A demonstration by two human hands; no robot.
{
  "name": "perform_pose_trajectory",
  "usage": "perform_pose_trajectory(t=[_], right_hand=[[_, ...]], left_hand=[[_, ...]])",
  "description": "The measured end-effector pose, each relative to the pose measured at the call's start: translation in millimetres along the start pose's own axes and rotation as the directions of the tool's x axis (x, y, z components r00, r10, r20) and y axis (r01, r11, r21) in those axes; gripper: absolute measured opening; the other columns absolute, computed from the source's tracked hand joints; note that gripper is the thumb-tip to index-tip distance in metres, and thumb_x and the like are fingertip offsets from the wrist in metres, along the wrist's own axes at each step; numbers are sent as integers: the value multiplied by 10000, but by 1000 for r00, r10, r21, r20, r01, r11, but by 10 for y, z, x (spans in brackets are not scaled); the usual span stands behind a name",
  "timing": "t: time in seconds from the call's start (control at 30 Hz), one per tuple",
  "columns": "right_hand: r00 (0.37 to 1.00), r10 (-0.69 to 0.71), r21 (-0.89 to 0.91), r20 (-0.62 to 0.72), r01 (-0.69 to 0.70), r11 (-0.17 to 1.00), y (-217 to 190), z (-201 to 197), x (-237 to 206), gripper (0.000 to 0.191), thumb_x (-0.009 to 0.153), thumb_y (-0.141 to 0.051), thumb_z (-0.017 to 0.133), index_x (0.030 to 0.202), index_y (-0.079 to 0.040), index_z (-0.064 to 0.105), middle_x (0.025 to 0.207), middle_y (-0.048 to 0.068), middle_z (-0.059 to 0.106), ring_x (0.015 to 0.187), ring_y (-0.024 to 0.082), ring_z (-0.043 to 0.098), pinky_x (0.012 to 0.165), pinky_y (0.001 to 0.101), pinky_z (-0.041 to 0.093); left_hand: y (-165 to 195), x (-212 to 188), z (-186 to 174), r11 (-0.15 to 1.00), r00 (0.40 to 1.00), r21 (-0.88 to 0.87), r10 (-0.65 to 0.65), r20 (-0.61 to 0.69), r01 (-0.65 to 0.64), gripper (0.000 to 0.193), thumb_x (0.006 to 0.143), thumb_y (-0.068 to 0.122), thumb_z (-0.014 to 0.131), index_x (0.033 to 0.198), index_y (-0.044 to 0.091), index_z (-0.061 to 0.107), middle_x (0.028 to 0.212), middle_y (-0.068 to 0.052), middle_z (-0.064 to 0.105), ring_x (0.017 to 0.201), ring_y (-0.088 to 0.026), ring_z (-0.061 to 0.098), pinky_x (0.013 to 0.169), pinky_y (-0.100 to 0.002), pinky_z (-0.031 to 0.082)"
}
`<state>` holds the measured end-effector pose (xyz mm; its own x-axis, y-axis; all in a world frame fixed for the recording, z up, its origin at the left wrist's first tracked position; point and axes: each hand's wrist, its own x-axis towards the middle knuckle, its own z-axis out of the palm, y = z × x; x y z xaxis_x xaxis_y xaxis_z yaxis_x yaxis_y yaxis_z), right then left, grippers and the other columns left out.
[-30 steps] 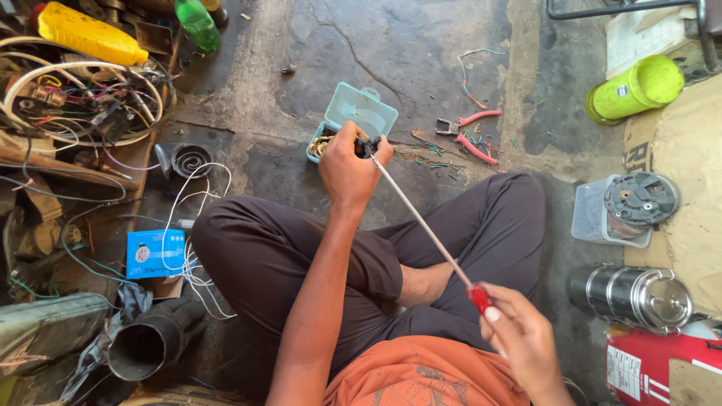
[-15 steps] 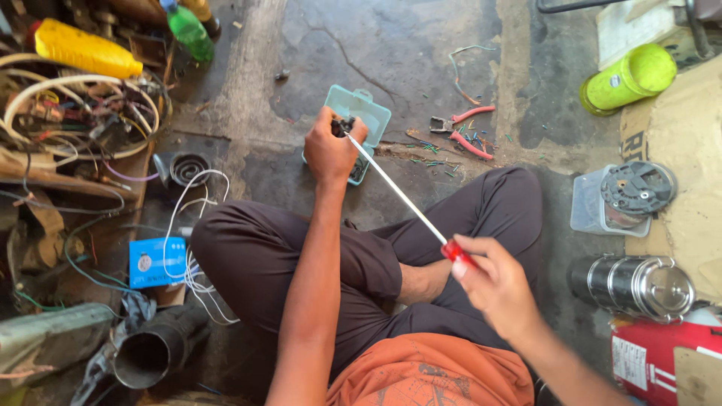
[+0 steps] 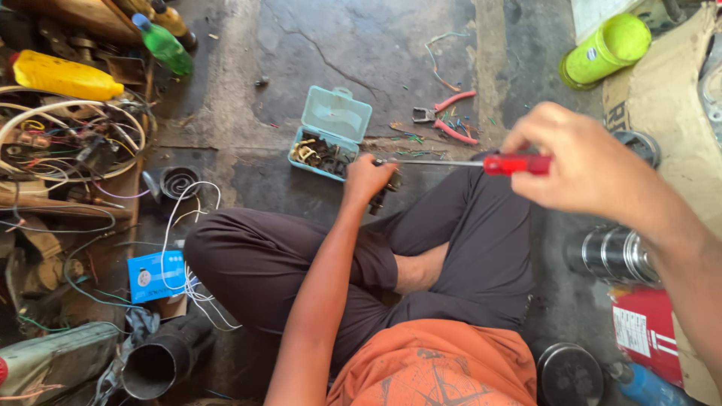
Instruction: The person sits cross-legged on the workshop floor and uses a red-handled screwdriver to unscrew and work on a small black electrical component held on their lap. They manipulate the component, reach into a small plastic parts box beside them, and continue turning screws on the part throughout the clip.
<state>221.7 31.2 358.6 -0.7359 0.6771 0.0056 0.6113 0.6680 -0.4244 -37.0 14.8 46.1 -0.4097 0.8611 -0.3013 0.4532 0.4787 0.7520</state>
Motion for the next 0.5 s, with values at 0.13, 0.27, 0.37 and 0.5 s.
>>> perform_pose_trajectory(t=[0.13,0.27,0.37,0.5], right_hand=[[993,-86,-112,85,95,989,-136,83,353,264,706,-191,777,817,-14,617,794,153,635,764,355,646,665,462,514],[997,-12,-157,74,24,987,-303,226,468,195,761,-185,727,754,-29,611,800,152,645,782,370,655,689,483,526],[998,-44,-200,52,53,978,-397,303,470,153,763,-176,709,739,-47,630,804,147,641,776,376,655,675,495,526],[997,-71,-215,14,72,974,-406,378,468,120,753,-171,692,727,-62,649,810,138,645,747,370,654,634,493,522]], left_hand=[[-11,-60,325,966,957,149,171,233,-209,705,792,671,744,964,-12,770,1033,-276,738,1056,-413,715,926,-480,566],[-55,-187,404,928,959,259,232,164,-269,648,826,666,713,1028,53,768,1147,-266,651,1084,-450,637,915,-523,513],[-55,-271,383,865,919,319,388,63,-387,552,796,554,759,1093,89,764,1116,-217,659,1074,-444,615,895,-535,487],[-132,-268,372,942,942,-34,335,7,-334,580,675,304,875,1173,52,716,1019,-183,710,958,-352,693,843,-432,549]])
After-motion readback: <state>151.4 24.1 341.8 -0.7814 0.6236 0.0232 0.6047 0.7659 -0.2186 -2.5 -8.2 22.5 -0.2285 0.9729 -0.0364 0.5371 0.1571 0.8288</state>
